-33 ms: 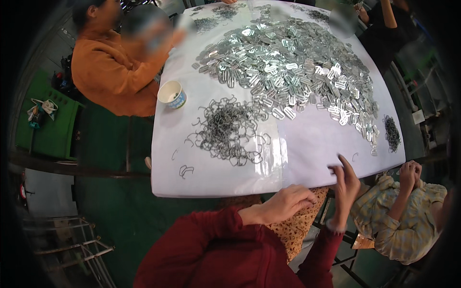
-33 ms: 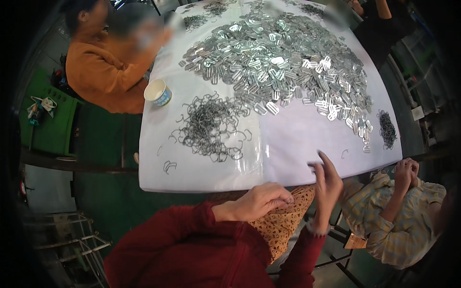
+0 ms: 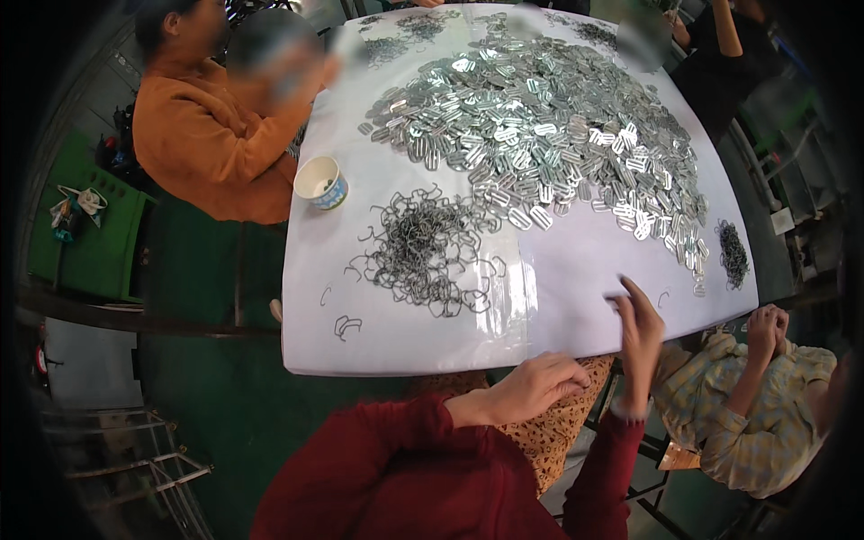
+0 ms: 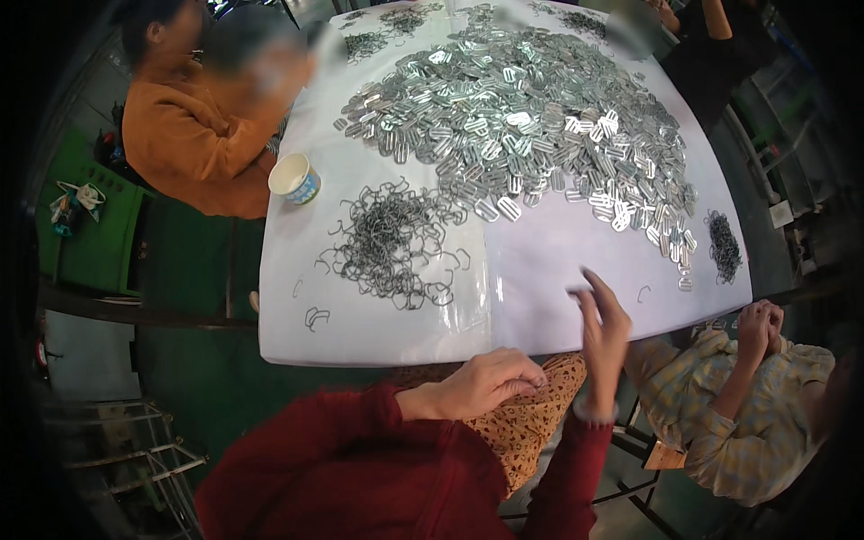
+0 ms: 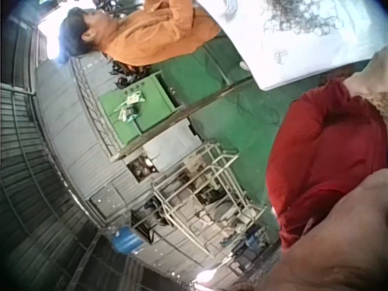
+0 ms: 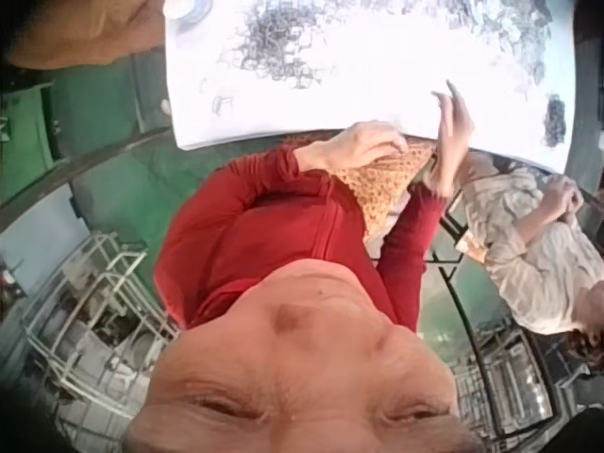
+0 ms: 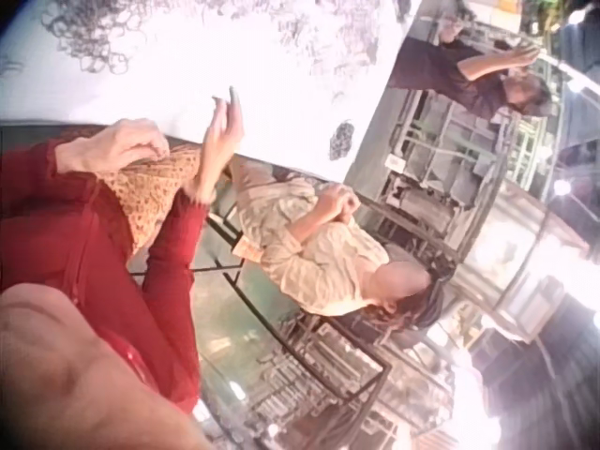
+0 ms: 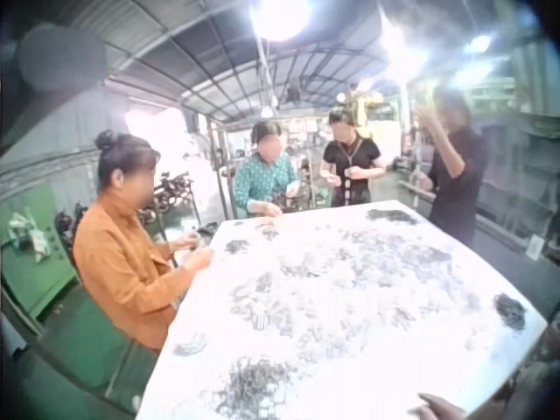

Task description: The person assembles small metal buckle-like components with metal rings, picking them from piles on a table and joining them together by hand before placing them aside.

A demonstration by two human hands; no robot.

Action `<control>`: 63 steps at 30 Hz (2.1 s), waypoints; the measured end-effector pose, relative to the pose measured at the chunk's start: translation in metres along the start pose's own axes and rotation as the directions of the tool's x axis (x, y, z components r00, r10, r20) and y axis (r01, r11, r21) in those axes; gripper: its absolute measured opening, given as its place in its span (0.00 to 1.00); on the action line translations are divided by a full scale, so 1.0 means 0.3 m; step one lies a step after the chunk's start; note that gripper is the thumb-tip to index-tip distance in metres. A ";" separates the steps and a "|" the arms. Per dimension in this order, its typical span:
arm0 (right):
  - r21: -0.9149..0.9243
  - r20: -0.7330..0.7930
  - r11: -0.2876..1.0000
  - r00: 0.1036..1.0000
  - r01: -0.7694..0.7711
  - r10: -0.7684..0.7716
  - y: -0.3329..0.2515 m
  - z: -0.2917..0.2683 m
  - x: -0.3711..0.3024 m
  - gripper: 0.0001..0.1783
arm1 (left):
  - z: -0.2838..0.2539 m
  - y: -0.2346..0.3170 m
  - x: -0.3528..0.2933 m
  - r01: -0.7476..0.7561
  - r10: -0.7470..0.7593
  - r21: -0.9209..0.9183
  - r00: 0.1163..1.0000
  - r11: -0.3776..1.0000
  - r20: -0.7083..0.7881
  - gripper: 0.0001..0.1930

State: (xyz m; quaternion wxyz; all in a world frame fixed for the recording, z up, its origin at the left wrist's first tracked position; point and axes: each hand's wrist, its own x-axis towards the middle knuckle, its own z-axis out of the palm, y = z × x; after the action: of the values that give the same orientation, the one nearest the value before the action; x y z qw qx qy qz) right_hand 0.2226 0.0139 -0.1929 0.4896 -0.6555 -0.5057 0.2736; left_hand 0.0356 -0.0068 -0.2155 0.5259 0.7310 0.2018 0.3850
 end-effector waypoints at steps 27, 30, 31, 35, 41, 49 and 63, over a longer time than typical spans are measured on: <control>0.468 0.008 0.854 0.967 -0.227 0.253 0.004 -0.071 -0.249 0.11 | 0.068 0.001 -0.037 0.015 -0.015 0.002 1.000 1.000 -0.026 0.08; 0.336 -0.079 0.933 0.983 -0.131 0.167 -0.055 -0.070 -0.358 0.12 | 0.068 0.001 -0.048 0.084 -0.087 -0.091 0.995 0.992 -0.037 0.13; 0.312 -0.115 0.943 0.981 -0.112 0.155 -0.084 -0.065 -0.382 0.12 | 0.072 0.005 -0.034 0.087 -0.090 -0.089 0.996 0.992 -0.028 0.13; 0.203 -0.244 0.979 0.968 -0.007 0.058 -0.116 -0.041 -0.421 0.13 | 0.075 0.021 -0.010 0.094 -0.094 -0.067 0.996 0.993 0.003 0.15; 0.307 -0.293 0.952 0.954 0.024 0.070 -0.103 -0.024 -0.420 0.11 | 0.048 0.017 -0.023 0.223 -0.217 -0.098 0.974 0.970 0.068 0.16; 0.239 -0.262 0.970 0.958 -0.051 0.115 -0.107 -0.015 -0.425 0.11 | -0.334 -0.190 0.129 0.015 0.088 0.670 0.989 0.742 -0.120 0.09; 0.310 -0.180 0.947 0.974 -0.078 0.139 -0.108 0.000 -0.440 0.10 | -0.341 -0.305 0.154 0.014 0.113 0.671 0.983 0.742 -0.146 0.03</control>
State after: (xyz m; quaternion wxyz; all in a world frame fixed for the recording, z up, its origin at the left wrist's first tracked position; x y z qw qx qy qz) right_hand 0.1652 -0.1086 -0.1813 0.6160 -0.6241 -0.3697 0.3070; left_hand -0.0048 0.1217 -0.2687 0.1983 0.8388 0.3527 0.3643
